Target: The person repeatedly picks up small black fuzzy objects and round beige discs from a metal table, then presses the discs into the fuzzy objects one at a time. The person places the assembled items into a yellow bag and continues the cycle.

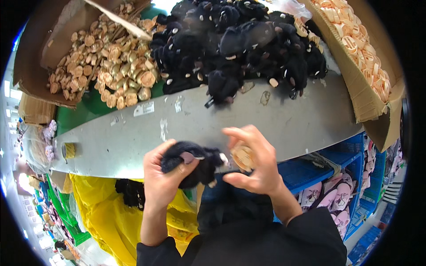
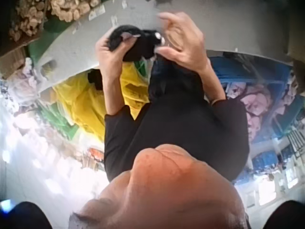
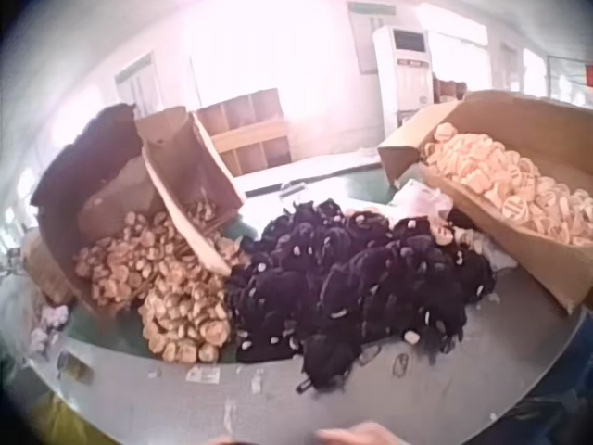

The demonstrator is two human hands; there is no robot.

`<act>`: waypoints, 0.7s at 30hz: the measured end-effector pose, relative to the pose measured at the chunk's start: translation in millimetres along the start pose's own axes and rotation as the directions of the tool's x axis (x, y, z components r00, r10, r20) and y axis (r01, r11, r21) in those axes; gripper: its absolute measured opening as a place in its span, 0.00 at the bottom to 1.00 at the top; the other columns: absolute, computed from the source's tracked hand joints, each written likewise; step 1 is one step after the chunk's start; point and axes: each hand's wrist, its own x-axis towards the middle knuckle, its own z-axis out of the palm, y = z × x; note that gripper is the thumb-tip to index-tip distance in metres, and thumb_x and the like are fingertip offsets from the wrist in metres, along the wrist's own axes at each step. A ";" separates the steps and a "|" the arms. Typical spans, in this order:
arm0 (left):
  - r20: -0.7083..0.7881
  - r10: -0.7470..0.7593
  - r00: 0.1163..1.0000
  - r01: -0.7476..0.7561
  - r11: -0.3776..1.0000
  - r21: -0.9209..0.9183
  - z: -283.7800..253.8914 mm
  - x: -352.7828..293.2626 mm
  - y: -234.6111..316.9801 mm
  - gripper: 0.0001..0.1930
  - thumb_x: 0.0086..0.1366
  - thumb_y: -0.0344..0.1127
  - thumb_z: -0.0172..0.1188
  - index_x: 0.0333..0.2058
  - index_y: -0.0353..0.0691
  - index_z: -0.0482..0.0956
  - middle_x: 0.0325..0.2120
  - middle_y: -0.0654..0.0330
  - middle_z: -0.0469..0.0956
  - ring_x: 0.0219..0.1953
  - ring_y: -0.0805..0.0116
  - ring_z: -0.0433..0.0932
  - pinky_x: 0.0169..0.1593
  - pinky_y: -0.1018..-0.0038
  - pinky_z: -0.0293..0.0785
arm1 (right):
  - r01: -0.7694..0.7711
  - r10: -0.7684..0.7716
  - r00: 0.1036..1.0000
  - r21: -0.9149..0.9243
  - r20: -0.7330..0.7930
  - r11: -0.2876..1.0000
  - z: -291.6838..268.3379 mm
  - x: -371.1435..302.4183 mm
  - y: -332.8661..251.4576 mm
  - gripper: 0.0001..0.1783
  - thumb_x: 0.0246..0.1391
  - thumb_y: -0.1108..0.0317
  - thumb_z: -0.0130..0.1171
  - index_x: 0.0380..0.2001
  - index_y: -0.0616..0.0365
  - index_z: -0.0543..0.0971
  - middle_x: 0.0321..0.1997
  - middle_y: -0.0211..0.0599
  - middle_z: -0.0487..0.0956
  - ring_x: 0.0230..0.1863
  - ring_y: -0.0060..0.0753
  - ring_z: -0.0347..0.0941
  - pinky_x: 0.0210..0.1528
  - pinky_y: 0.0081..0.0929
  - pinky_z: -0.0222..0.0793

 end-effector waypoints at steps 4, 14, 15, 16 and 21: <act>0.081 -0.141 0.987 0.162 0.895 -0.415 -3.9 -34.4 -18.1 0.17 0.57 0.30 0.71 0.44 0.31 0.81 0.39 0.61 0.82 0.40 0.74 0.80 0.47 0.79 0.75 | -0.266 0.180 0.926 0.235 0.332 0.935 23.9 11.0 -14.3 0.15 0.53 0.69 0.69 0.41 0.66 0.80 0.37 0.34 0.74 0.36 0.24 0.72 0.38 0.21 0.69; -0.220 -0.146 0.964 -0.075 0.649 -0.758 -11.9 -88.5 -67.6 0.21 0.71 0.41 0.58 0.56 0.32 0.73 0.49 0.52 0.81 0.49 0.61 0.82 0.56 0.67 0.79 | -0.421 0.316 0.905 0.478 0.287 0.771 70.2 -26.0 -32.8 0.08 0.61 0.71 0.61 0.32 0.68 0.78 0.23 0.28 0.71 0.25 0.11 0.62 0.25 0.18 0.60; -0.229 -0.174 0.958 -0.070 0.633 -0.771 -13.9 -88.2 -75.0 0.19 0.75 0.42 0.52 0.56 0.33 0.73 0.49 0.53 0.81 0.50 0.63 0.82 0.56 0.67 0.79 | -0.432 0.324 0.898 0.448 0.299 0.783 67.4 -24.2 -36.3 0.09 0.61 0.71 0.61 0.32 0.68 0.78 0.23 0.28 0.71 0.25 0.11 0.62 0.25 0.18 0.60; -0.238 -0.201 0.950 -0.065 0.617 -0.784 -15.0 -88.3 -78.9 0.18 0.79 0.42 0.47 0.56 0.34 0.74 0.50 0.54 0.81 0.50 0.64 0.82 0.55 0.67 0.79 | -0.443 0.333 0.890 0.417 0.311 0.794 63.4 -20.7 -41.3 0.10 0.62 0.70 0.61 0.31 0.68 0.78 0.22 0.28 0.71 0.24 0.11 0.61 0.25 0.18 0.60; -0.133 -0.257 0.957 0.049 0.598 -0.800 -15.0 -84.1 -76.1 0.24 0.79 0.50 0.43 0.58 0.35 0.72 0.52 0.54 0.80 0.53 0.62 0.80 0.59 0.64 0.76 | -0.527 0.423 0.847 0.404 0.321 0.748 66.0 -28.9 -37.9 0.13 0.63 0.66 0.60 0.30 0.68 0.78 0.19 0.26 0.70 0.23 0.11 0.61 0.24 0.18 0.59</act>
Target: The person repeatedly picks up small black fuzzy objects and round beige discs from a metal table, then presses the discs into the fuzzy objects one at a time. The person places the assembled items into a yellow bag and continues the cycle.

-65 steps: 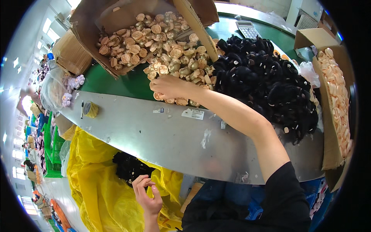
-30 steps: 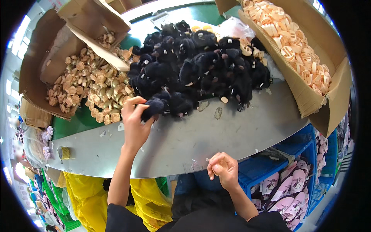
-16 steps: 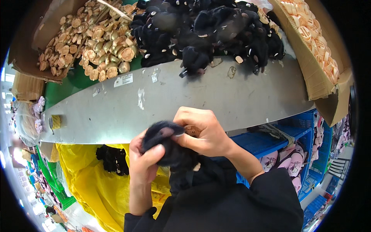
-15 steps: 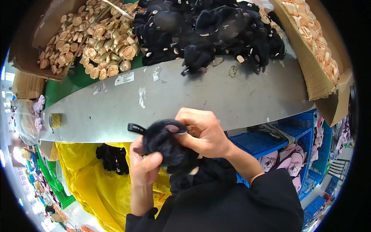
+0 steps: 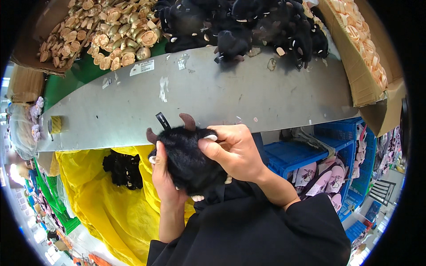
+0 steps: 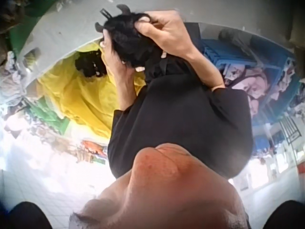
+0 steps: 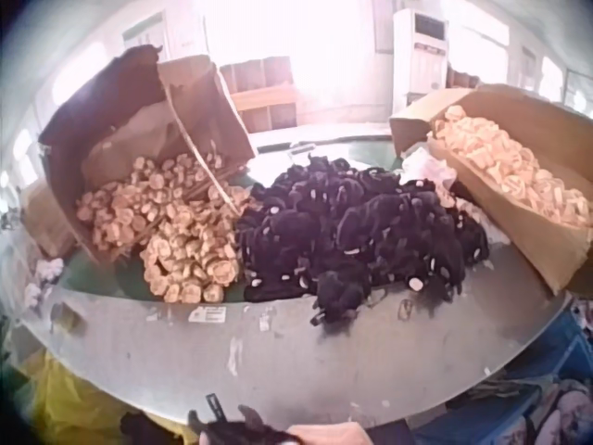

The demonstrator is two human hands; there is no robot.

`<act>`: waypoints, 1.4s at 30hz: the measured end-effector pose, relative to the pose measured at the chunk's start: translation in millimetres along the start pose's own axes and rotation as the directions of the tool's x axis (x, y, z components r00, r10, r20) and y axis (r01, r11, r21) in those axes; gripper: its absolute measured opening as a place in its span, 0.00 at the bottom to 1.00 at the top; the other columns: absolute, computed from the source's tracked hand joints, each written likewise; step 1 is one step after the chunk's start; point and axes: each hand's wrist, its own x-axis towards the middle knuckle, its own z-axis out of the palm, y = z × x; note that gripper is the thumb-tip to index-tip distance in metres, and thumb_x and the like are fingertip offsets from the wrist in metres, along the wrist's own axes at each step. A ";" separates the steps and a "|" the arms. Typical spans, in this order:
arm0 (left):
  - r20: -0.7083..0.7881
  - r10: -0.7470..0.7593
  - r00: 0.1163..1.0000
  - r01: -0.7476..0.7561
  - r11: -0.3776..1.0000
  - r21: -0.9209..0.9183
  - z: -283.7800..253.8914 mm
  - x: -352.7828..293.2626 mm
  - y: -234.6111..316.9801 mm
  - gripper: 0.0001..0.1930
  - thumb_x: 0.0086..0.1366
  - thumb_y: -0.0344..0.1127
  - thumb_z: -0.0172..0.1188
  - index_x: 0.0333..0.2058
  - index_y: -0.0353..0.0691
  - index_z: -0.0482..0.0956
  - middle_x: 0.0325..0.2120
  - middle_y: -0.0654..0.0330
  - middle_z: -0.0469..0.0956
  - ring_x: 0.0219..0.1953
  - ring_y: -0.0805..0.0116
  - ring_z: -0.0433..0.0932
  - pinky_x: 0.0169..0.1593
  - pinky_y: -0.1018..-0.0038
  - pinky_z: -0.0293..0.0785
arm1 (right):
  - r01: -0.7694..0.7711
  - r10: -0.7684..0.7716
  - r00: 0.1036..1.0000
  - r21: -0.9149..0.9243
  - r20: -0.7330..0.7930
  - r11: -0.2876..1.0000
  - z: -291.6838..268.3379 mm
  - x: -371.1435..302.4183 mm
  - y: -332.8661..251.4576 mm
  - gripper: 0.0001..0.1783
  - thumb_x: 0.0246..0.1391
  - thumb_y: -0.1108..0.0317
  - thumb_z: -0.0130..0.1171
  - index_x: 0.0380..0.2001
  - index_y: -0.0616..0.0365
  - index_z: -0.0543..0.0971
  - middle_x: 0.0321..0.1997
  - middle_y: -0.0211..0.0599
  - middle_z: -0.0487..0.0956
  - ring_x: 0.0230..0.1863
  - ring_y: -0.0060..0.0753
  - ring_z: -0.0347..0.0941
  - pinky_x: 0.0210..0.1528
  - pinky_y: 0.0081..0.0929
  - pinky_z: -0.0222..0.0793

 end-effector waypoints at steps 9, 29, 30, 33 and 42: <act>0.035 0.139 0.990 -0.141 0.900 0.413 7.1 -19.4 -5.4 0.32 0.56 0.34 0.77 0.57 0.32 0.73 0.50 0.58 0.79 0.49 0.69 0.79 0.57 0.72 0.74 | 0.043 -0.047 0.998 -0.103 -0.033 0.994 8.0 -2.8 6.0 0.14 0.62 0.67 0.59 0.27 0.68 0.77 0.17 0.31 0.69 0.21 0.12 0.59 0.22 0.21 0.57; 0.181 -0.085 0.980 0.048 0.979 0.199 -20.9 -21.0 -1.4 0.29 0.56 0.31 0.74 0.54 0.28 0.75 0.41 0.50 0.82 0.42 0.58 0.84 0.51 0.66 0.81 | 0.108 -0.101 0.994 -0.253 0.042 0.961 -1.9 -4.5 2.6 0.06 0.55 0.75 0.57 0.26 0.65 0.76 0.21 0.36 0.72 0.22 0.24 0.70 0.26 0.22 0.64; 0.176 -0.064 0.982 0.021 0.972 0.236 -19.8 -22.3 -0.7 0.27 0.57 0.30 0.73 0.54 0.28 0.75 0.41 0.50 0.82 0.42 0.58 0.84 0.51 0.66 0.81 | 0.100 -0.084 0.994 -0.291 0.069 0.952 -3.5 -5.3 2.1 0.04 0.55 0.77 0.56 0.29 0.65 0.78 0.24 0.35 0.74 0.25 0.22 0.74 0.28 0.20 0.67; 0.205 0.062 0.977 -0.141 0.906 0.399 -15.7 -30.1 1.6 0.24 0.62 0.25 0.66 0.57 0.29 0.73 0.47 0.47 0.81 0.49 0.53 0.82 0.56 0.60 0.79 | 0.273 -0.325 0.943 -0.396 -0.071 0.877 -1.3 -1.1 6.4 0.07 0.51 0.78 0.59 0.36 0.64 0.77 0.31 0.36 0.75 0.29 0.21 0.76 0.31 0.19 0.68; 0.047 0.120 0.992 -0.128 0.966 0.223 22.4 -18.6 -3.8 0.25 0.70 0.32 0.61 0.61 0.30 0.66 0.57 0.41 0.74 0.59 0.43 0.76 0.61 0.54 0.75 | 0.132 -0.128 0.991 0.148 -0.041 0.980 -9.1 -25.8 -5.8 0.13 0.61 0.81 0.56 0.49 0.67 0.71 0.36 0.48 0.83 0.19 0.13 0.68 0.23 0.13 0.66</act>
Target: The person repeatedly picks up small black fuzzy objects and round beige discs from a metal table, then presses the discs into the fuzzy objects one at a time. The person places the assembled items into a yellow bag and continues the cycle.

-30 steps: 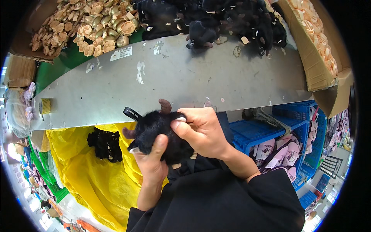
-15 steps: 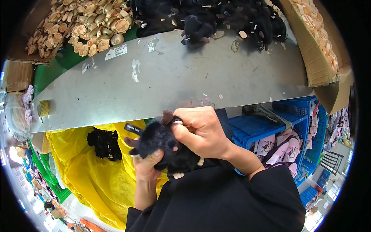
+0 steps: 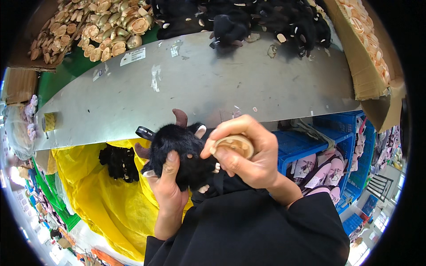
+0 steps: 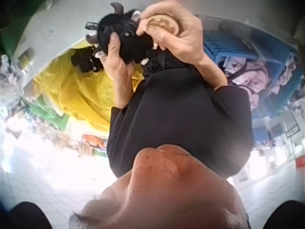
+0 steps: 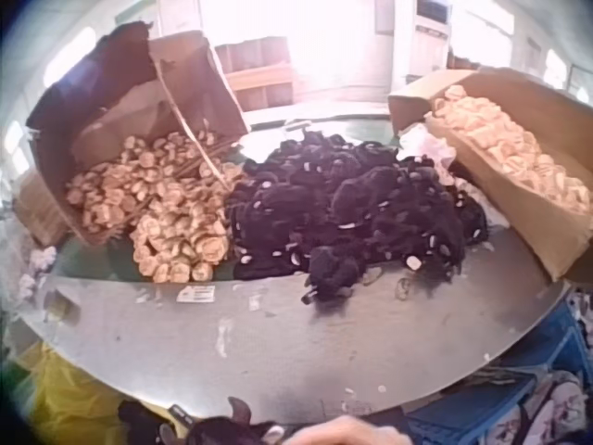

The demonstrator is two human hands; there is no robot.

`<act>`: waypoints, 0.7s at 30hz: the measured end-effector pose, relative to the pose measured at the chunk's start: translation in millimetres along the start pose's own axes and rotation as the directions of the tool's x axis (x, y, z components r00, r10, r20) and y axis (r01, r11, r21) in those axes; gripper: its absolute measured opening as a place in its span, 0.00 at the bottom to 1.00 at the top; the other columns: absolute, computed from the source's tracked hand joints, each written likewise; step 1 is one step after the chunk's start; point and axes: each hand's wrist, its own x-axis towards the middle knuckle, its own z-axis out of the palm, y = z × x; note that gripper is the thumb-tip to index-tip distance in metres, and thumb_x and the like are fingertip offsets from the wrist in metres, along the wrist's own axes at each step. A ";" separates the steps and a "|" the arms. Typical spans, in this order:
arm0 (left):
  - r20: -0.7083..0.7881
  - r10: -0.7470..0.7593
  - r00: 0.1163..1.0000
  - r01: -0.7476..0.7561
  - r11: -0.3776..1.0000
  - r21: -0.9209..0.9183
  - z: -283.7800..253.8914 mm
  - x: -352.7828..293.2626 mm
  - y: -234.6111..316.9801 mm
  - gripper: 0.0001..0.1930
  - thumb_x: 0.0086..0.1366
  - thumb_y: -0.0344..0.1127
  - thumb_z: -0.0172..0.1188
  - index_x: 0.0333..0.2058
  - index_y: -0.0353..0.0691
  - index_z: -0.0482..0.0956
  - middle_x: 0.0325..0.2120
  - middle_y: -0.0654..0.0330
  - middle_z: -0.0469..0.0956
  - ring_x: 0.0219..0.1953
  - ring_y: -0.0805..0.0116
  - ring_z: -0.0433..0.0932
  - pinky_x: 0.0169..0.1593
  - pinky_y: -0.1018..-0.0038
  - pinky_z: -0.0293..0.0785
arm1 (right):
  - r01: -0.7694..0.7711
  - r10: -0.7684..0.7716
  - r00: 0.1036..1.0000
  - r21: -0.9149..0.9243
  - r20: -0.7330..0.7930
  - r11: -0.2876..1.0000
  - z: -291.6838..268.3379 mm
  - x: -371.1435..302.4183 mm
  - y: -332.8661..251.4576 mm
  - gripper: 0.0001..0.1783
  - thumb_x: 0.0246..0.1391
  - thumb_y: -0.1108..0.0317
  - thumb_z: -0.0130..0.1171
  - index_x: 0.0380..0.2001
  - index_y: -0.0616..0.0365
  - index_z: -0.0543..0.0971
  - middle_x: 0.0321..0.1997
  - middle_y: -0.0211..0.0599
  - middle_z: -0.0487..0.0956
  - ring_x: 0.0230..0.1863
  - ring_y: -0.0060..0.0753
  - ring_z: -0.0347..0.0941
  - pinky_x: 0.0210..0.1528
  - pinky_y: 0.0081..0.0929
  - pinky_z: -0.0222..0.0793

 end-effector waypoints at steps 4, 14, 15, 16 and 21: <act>-0.025 -0.019 1.000 0.020 0.999 0.025 -0.8 -3.0 -2.8 0.19 0.70 0.33 0.62 0.55 0.30 0.73 0.51 0.47 0.79 0.52 0.53 0.81 0.56 0.61 0.78 | -0.020 0.025 0.995 0.046 -0.100 0.999 11.6 -2.0 3.8 0.13 0.63 0.76 0.60 0.50 0.62 0.77 0.36 0.34 0.83 0.35 0.18 0.80 0.38 0.16 0.74; -0.047 0.050 0.998 -0.043 0.989 0.141 -2.6 -7.3 -6.6 0.13 0.65 0.26 0.67 0.48 0.33 0.80 0.43 0.60 0.82 0.45 0.73 0.79 0.52 0.75 0.73 | 0.278 -0.319 0.948 -0.455 -0.014 0.846 10.8 9.6 18.4 0.14 0.59 0.72 0.66 0.47 0.62 0.76 0.36 0.42 0.81 0.31 0.36 0.81 0.33 0.25 0.75; -0.035 0.075 0.997 -0.068 0.981 0.179 -5.7 -7.0 -7.8 0.13 0.65 0.25 0.67 0.48 0.33 0.80 0.43 0.61 0.82 0.45 0.73 0.79 0.51 0.76 0.73 | 0.322 -0.378 0.926 -0.496 -0.012 0.806 11.8 10.7 21.9 0.15 0.58 0.73 0.66 0.46 0.63 0.76 0.35 0.44 0.80 0.31 0.40 0.81 0.33 0.27 0.75; -0.021 0.100 0.995 -0.093 0.972 0.217 -7.5 -6.7 -8.4 0.13 0.65 0.25 0.67 0.48 0.32 0.81 0.43 0.61 0.82 0.44 0.73 0.79 0.51 0.76 0.73 | 0.360 -0.429 0.903 -0.522 -0.013 0.774 13.6 12.3 25.6 0.15 0.57 0.74 0.66 0.46 0.64 0.75 0.35 0.45 0.80 0.30 0.42 0.80 0.32 0.28 0.75; 0.007 0.254 0.967 -0.236 0.887 0.398 -1.0 -4.1 -11.0 0.09 0.66 0.23 0.64 0.45 0.31 0.79 0.39 0.62 0.81 0.40 0.75 0.76 0.46 0.79 0.70 | 0.451 -0.590 0.807 -0.672 0.026 0.588 11.5 23.8 45.3 0.17 0.55 0.76 0.67 0.46 0.68 0.74 0.36 0.46 0.81 0.30 0.45 0.80 0.33 0.30 0.76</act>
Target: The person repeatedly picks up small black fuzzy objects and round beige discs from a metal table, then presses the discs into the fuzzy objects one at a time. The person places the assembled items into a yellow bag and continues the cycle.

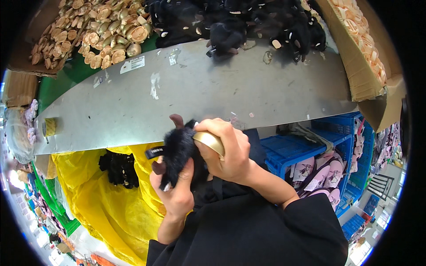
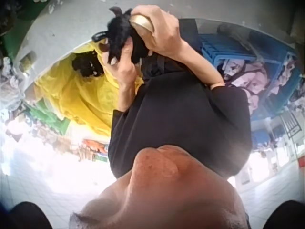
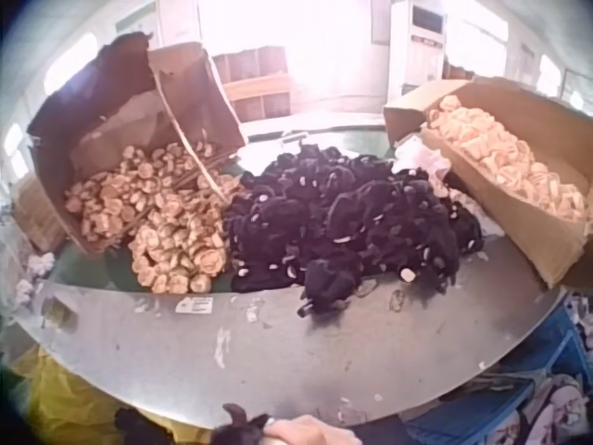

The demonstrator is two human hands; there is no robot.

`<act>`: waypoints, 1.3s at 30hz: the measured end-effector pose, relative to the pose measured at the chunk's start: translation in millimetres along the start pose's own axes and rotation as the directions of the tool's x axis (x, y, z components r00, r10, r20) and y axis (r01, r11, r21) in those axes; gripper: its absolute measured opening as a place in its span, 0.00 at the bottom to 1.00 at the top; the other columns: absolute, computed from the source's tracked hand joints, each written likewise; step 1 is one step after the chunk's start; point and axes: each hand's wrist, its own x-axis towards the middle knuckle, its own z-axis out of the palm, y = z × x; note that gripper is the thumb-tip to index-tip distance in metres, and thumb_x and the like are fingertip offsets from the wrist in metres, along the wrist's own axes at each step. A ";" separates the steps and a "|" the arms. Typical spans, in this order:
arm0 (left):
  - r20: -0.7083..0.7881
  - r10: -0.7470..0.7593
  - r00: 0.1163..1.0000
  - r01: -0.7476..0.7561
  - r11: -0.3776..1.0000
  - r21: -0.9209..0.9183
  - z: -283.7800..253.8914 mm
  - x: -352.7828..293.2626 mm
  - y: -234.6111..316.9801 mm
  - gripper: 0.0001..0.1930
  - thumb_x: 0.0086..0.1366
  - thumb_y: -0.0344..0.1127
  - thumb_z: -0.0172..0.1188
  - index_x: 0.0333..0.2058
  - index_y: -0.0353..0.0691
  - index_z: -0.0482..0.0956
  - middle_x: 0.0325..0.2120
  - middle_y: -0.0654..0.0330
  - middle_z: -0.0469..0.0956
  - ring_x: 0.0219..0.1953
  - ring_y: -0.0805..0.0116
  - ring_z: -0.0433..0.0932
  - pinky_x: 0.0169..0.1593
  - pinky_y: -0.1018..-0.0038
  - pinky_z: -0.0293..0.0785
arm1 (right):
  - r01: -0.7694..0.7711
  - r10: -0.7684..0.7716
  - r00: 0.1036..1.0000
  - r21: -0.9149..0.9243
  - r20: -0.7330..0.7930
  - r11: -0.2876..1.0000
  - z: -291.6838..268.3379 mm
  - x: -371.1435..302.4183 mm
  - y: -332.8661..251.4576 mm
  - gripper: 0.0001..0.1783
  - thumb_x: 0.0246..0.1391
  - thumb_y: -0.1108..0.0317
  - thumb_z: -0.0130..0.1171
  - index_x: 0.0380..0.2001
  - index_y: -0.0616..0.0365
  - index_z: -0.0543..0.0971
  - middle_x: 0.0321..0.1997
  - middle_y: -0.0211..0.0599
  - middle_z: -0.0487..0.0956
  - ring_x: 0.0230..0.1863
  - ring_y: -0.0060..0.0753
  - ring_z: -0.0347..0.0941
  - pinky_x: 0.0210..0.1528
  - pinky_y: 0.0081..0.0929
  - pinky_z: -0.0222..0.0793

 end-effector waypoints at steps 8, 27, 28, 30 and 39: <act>0.044 -0.099 0.994 0.104 0.986 -0.133 -7.0 8.7 -6.6 0.07 0.70 0.30 0.62 0.42 0.32 0.81 0.36 0.65 0.80 0.37 0.81 0.74 0.39 0.82 0.68 | 0.048 -0.069 0.984 0.126 0.163 0.991 7.4 2.8 8.5 0.28 0.65 0.48 0.56 0.55 0.60 0.71 0.36 0.49 0.72 0.32 0.54 0.70 0.38 0.42 0.70; 0.358 -0.355 0.864 0.500 0.690 -0.523 -14.5 4.4 -18.9 0.23 0.62 0.35 0.71 0.53 0.29 0.77 0.46 0.55 0.83 0.48 0.65 0.82 0.58 0.70 0.76 | -0.691 0.530 0.721 0.516 0.446 0.506 -16.8 7.6 1.2 0.10 0.53 0.68 0.58 0.33 0.61 0.70 0.21 0.19 0.68 0.21 0.07 0.58 0.25 0.12 0.54; 0.381 -0.331 0.863 0.494 0.709 -0.502 -15.7 4.7 -20.7 0.23 0.63 0.35 0.70 0.53 0.29 0.77 0.46 0.56 0.82 0.48 0.66 0.82 0.58 0.70 0.76 | -0.687 0.526 0.725 0.516 0.445 0.511 -17.1 7.5 2.5 0.10 0.53 0.67 0.58 0.33 0.61 0.70 0.21 0.19 0.68 0.22 0.07 0.58 0.25 0.13 0.54; 0.430 -0.287 0.856 0.482 0.745 -0.462 -21.1 4.8 -26.3 0.21 0.66 0.35 0.68 0.53 0.30 0.77 0.46 0.57 0.82 0.47 0.68 0.82 0.57 0.71 0.76 | -0.681 0.520 0.731 0.515 0.441 0.521 -17.5 6.1 4.7 0.10 0.53 0.67 0.57 0.33 0.60 0.71 0.22 0.19 0.67 0.23 0.07 0.57 0.26 0.14 0.55; 0.302 -0.289 0.909 0.379 0.875 -0.302 -21.0 11.0 -23.3 0.14 0.72 0.36 0.61 0.50 0.33 0.78 0.41 0.60 0.82 0.42 0.72 0.81 0.51 0.72 0.77 | -0.784 0.589 0.614 0.491 0.525 0.380 -12.3 14.2 9.2 0.13 0.56 0.60 0.58 0.33 0.60 0.72 0.23 0.20 0.67 0.23 0.09 0.60 0.26 0.14 0.57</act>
